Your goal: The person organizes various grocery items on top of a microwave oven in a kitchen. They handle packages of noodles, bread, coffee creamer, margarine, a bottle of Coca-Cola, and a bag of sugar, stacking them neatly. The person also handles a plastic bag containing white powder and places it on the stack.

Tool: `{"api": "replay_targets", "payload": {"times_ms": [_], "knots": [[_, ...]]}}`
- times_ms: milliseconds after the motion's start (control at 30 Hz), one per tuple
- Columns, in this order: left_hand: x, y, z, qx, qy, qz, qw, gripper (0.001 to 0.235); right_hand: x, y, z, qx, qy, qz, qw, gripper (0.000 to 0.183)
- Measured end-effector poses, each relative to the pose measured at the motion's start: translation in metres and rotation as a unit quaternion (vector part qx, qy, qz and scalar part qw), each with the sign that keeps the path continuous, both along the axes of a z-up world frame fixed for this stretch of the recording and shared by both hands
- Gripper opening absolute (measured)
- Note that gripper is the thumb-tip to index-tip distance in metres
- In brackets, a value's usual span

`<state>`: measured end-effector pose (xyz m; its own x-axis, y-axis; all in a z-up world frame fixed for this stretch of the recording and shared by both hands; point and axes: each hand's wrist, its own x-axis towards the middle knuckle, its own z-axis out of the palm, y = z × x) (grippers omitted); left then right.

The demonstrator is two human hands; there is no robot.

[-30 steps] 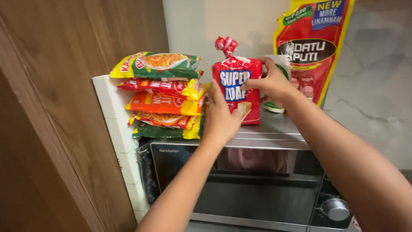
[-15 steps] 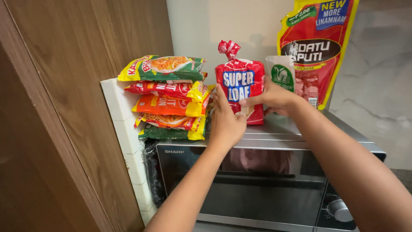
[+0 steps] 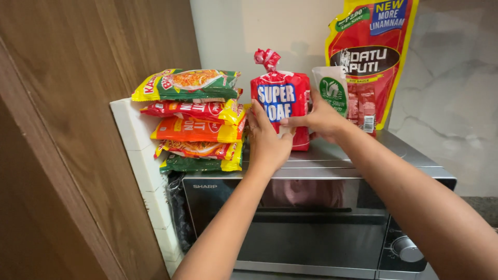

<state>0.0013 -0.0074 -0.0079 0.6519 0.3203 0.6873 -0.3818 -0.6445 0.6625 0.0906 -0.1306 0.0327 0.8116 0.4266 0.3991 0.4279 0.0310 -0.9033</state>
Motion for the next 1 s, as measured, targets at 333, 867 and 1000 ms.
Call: {"api": "replay_targets", "payload": {"times_ms": [333, 867, 1000], "knots": [[0.024, 0.014, -0.007, 0.011, -0.035, 0.031, 0.999, 0.101, 0.017, 0.024, -0.009, 0.023, -0.038, -0.02, 0.999, 0.112], [-0.015, -0.006, -0.002, 0.038, 0.023, 0.053, 0.998, 0.099, 0.009, 0.02, -0.011, -0.067, -0.11, -0.041, 0.991, 0.108], [-0.015, -0.012, -0.017, 0.1, 0.007, 0.059, 0.993, 0.103, -0.004, 0.005, -0.004, -0.144, -0.128, -0.075, 0.978, 0.126]]}}
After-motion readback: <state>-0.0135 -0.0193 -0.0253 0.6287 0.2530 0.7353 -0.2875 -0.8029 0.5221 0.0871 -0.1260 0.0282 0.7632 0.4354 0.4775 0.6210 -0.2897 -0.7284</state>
